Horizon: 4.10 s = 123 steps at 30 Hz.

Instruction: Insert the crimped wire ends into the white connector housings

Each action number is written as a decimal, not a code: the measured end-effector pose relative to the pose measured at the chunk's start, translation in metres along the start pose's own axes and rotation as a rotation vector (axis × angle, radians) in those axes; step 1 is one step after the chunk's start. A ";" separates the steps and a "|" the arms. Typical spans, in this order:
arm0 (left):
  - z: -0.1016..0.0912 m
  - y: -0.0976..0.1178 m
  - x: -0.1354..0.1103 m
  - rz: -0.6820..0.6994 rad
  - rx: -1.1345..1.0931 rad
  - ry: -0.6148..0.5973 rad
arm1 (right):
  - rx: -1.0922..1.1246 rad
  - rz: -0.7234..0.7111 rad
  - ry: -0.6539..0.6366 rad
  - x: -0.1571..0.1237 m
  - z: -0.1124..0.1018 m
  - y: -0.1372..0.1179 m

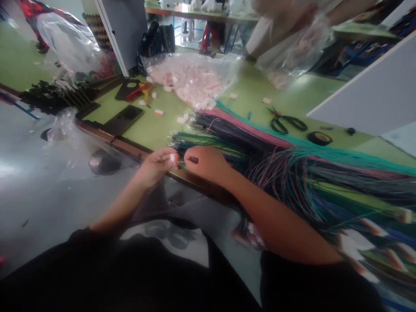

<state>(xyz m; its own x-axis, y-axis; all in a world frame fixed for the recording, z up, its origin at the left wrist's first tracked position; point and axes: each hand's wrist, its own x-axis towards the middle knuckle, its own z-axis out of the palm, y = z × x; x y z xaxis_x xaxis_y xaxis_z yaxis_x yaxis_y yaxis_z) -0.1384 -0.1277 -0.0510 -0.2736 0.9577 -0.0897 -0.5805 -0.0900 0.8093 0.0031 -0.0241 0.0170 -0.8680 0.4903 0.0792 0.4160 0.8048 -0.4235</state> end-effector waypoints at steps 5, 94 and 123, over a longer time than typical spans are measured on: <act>-0.002 -0.002 0.000 0.030 0.024 -0.008 | -0.084 -0.006 0.036 -0.001 0.003 -0.006; 0.030 0.000 0.009 0.011 -0.031 0.031 | 0.096 -0.069 0.203 -0.013 -0.014 0.016; 0.025 -0.001 0.002 0.050 0.067 0.021 | 0.218 0.170 0.576 -0.019 -0.055 0.032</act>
<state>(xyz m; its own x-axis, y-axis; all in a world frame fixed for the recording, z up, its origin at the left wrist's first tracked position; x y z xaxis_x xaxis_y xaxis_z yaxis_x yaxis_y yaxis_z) -0.1196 -0.1192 -0.0374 -0.3173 0.9465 -0.0593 -0.5134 -0.1188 0.8499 0.0476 0.0113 0.0519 -0.4844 0.7550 0.4420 0.4173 0.6434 -0.6417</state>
